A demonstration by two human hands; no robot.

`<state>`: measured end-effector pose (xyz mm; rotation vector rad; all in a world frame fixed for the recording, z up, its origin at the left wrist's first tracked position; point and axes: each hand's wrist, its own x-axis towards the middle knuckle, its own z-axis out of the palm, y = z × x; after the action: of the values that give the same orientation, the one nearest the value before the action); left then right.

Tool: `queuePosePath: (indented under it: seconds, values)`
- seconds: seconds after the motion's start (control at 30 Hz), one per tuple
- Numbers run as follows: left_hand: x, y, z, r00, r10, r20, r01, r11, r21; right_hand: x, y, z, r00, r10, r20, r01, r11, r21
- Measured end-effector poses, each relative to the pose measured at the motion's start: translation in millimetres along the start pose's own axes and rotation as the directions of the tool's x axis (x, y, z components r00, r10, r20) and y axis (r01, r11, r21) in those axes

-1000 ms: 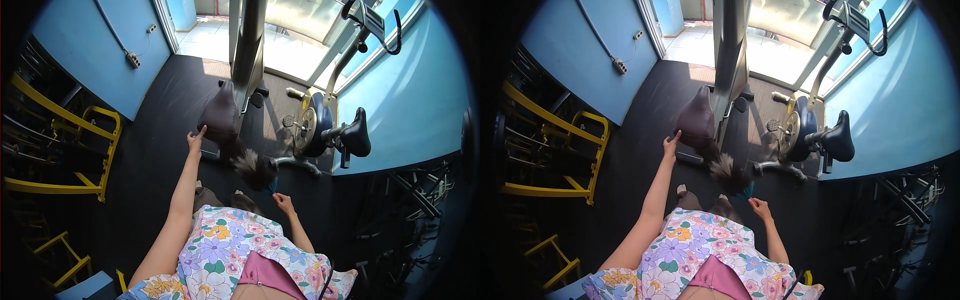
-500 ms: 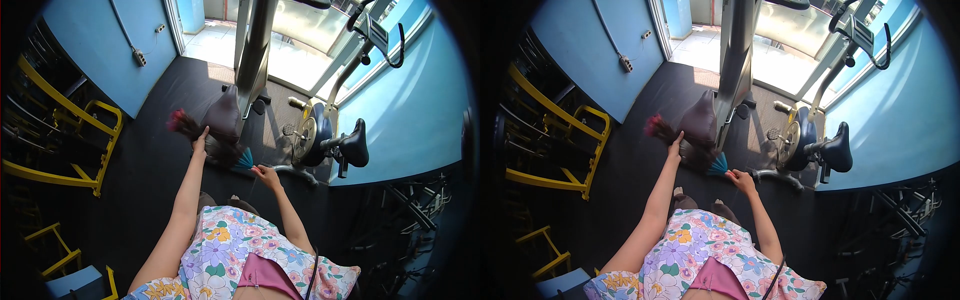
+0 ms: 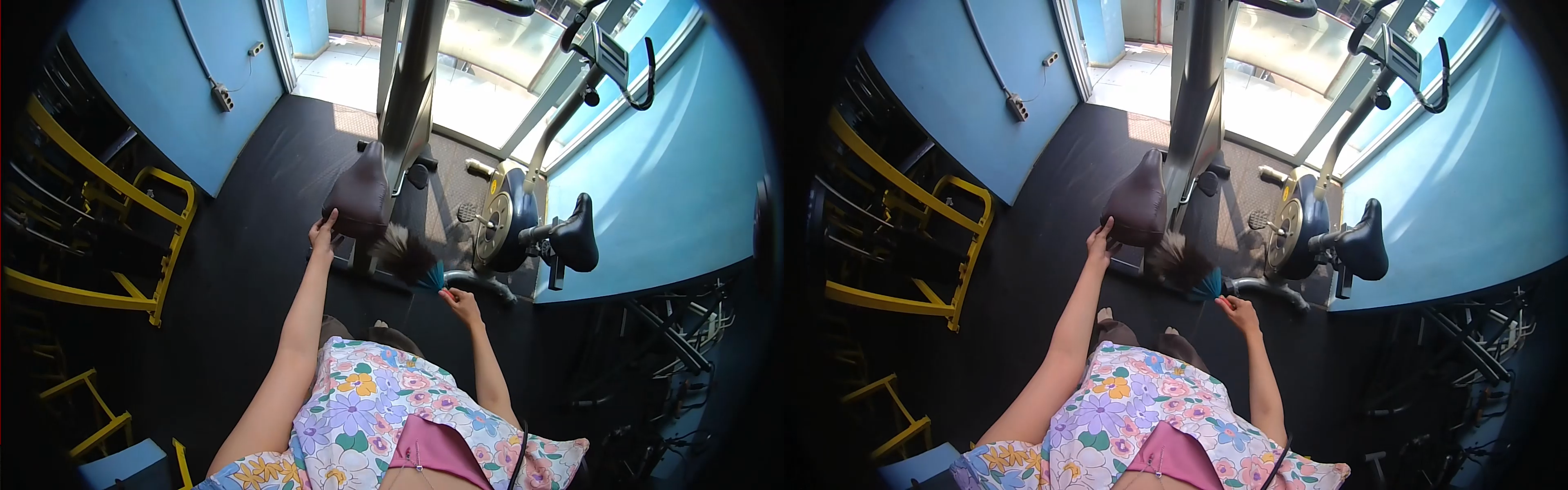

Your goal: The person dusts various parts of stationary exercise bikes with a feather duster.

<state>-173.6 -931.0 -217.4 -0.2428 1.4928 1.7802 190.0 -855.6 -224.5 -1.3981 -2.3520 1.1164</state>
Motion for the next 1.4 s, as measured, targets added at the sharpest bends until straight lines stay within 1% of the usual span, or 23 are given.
queuePosePath:
  seconds: [0.07, 0.2, 0.27, 0.33, 0.4, 0.43, 0.5, 0.53, 0.6, 0.73, 0.77, 0.8, 0.87, 0.9, 0.93, 1.0, 1.03, 1.1, 1.13, 1.2, 1.27, 1.33, 1.4]
  values:
    - [0.1, 1.2, 0.1, 1.0, -0.003, -0.017, 0.003, 1.0, 0.022, 10.4, -15.3, 11.5, 0.996, -0.084, 0.025, 0.083, 0.996, 0.039]
    - [27.8, -15.0, -10.0, 0.99, 0.119, -0.077, -0.11, 0.988, 0.103, 29.7, -41.6, 31.4, 0.996, -0.065, 0.064, 0.065, 0.998, -0.008]
    - [23.1, -9.3, -7.7, 0.982, 0.17, -0.085, -0.156, 0.977, 0.146, 32.2, -43.0, 34.7, 0.999, 0.024, 0.046, -0.025, 0.999, 0.027]
    - [10.1, -2.5, -3.5, 0.994, 0.072, -0.087, -0.063, 0.993, 0.102, 24.7, -36.0, 25.2, 0.999, 0.049, 0.004, -0.049, 0.998, 0.047]
    - [6.2, 2.0, -3.3, 0.993, 0.092, -0.076, -0.08, 0.987, 0.142, 18.3, -6.8, 13.6, 0.995, 0.086, -0.056, -0.082, 0.993, 0.08]
    - [6.2, 2.9, -3.7, 0.992, 0.111, -0.059, -0.099, 0.978, 0.184, 13.0, -1.7, -2.8, 0.987, 0.162, 0.0, -0.162, 0.985, 0.053]
    - [9.1, 2.1, -5.0, 0.99, 0.139, -0.027, -0.131, 0.972, 0.194, 7.0, 24.4, -28.0, 0.974, 0.211, 0.085, -0.218, 0.972, 0.084]
    - [11.4, 1.5, -6.4, 0.986, 0.166, 0.011, -0.165, 0.964, 0.208, 5.0, 36.6, -40.3, 0.94, 0.297, 0.167, -0.316, 0.943, 0.102]
    - [22.6, -5.3, -10.9, 0.979, 0.198, 0.039, -0.202, 0.954, 0.221, 3.9, 48.7, -61.3, 0.893, 0.396, 0.216, -0.429, 0.893, 0.136]
    - [16.4, 5.1, -11.8, 0.971, 0.227, 0.079, -0.24, 0.924, 0.298, 22.3, 35.7, -67.0, 0.902, 0.399, 0.167, -0.426, 0.886, 0.185]
    - [25.1, 3.8, -14.8, 0.935, 0.339, 0.103, -0.351, 0.845, 0.403, 30.9, 23.8, -65.8, 0.912, 0.384, 0.142, -0.407, 0.888, 0.216]
    - [30.1, 4.9, -17.3, 0.933, 0.341, 0.112, -0.357, 0.845, 0.399, 40.9, 10.6, -60.7, 0.914, 0.384, 0.132, -0.405, 0.888, 0.219]
    - [32.0, 20.2, -19.3, 0.873, 0.428, 0.233, -0.482, 0.684, 0.548, 61.3, -18.2, -41.8, 0.961, 0.265, 0.085, -0.273, 0.956, 0.109]
    - [36.6, 32.4, -22.4, 0.891, 0.345, 0.295, -0.453, 0.642, 0.618, 72.2, -32.1, -30.8, 0.985, 0.159, 0.073, -0.162, 0.986, 0.043]
    - [40.6, 45.4, -23.0, 0.883, 0.345, 0.318, -0.469, 0.633, 0.616, 77.9, -59.9, -18.3, 0.999, 0.047, -0.013, -0.045, 0.994, 0.098]
    - [47.0, 70.1, -20.4, 0.855, 0.28, 0.436, -0.517, 0.409, 0.752, 98.3, -102.8, -8.0, 0.989, 0.149, 0.025, -0.147, 0.986, -0.083]
    - [53.1, 80.0, -18.8, 0.852, 0.202, 0.483, -0.522, 0.392, 0.758, 105.0, -120.4, -7.2, 0.989, 0.151, -0.002, -0.151, 0.986, -0.076]
    - [65.8, 96.1, -16.5, 0.832, -0.005, 0.554, -0.509, 0.391, 0.767, 114.5, -153.0, -4.8, 0.944, 0.205, -0.258, -0.265, 0.938, -0.225]
    - [76.2, 96.5, -17.3, 0.81, -0.071, 0.583, -0.512, 0.399, 0.761, 118.3, -162.6, -5.5, 0.916, 0.258, -0.307, -0.325, 0.926, -0.191]
    - [82.9, 106.9, -16.5, 0.753, -0.147, 0.641, -0.568, 0.347, 0.747, 117.4, -191.8, -6.7, 0.841, 0.311, -0.443, -0.421, 0.89, -0.174]
    - [84.2, 117.7, -14.8, 0.705, -0.211, 0.677, -0.59, 0.355, 0.725, 108.4, -221.1, -6.1, 0.806, 0.285, -0.518, -0.403, 0.907, -0.127]
    - [85.0, 124.3, -13.1, 0.681, -0.241, 0.692, -0.598, 0.362, 0.715, 94.4, -258.6, -7.3, 0.85, 0.279, -0.447, -0.352, 0.932, -0.087]
    - [92.6, 116.6, -15.9, 0.654, -0.203, 0.729, -0.62, 0.408, 0.67, 78.4, -332.4, -12.7, 0.845, 0.407, -0.346, -0.472, 0.872, -0.129]
